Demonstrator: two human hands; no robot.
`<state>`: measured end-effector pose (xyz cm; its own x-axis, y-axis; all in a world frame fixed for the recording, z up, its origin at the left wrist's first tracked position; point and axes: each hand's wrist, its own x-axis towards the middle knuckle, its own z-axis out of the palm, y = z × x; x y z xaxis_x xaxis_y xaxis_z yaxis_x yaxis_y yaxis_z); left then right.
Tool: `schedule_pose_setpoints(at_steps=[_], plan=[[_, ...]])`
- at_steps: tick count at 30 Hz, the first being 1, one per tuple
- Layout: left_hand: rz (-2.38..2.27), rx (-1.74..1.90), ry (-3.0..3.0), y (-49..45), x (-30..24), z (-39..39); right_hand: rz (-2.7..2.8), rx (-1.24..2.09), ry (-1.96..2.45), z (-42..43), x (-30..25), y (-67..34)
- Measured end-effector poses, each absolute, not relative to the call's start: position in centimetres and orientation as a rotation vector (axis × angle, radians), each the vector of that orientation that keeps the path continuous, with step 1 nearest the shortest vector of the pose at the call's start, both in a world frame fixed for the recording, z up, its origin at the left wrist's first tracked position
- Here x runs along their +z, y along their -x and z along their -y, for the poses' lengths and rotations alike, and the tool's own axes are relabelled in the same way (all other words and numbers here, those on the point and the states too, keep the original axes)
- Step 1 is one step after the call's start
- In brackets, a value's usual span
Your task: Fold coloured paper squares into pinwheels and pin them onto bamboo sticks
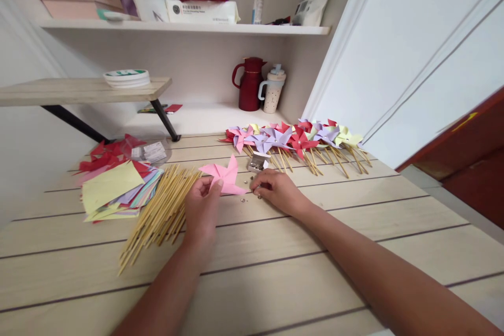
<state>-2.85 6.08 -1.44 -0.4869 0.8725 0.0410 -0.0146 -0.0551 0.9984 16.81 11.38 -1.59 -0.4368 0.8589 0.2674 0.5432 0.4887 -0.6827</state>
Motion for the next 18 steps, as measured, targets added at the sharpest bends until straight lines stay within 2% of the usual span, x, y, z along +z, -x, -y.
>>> schedule_pose_setpoints(at_steps=[11,18], plan=[[-1.507,1.499,-1.11,2.76,-1.44,-5.95,2.156,0.658,1.136,-11.38,-2.16,-16.55],[-1.55,1.815,-0.78,2.62,-1.26,-6.09,2.193,0.701,1.102,-10.88,-1.83,-16.9]])
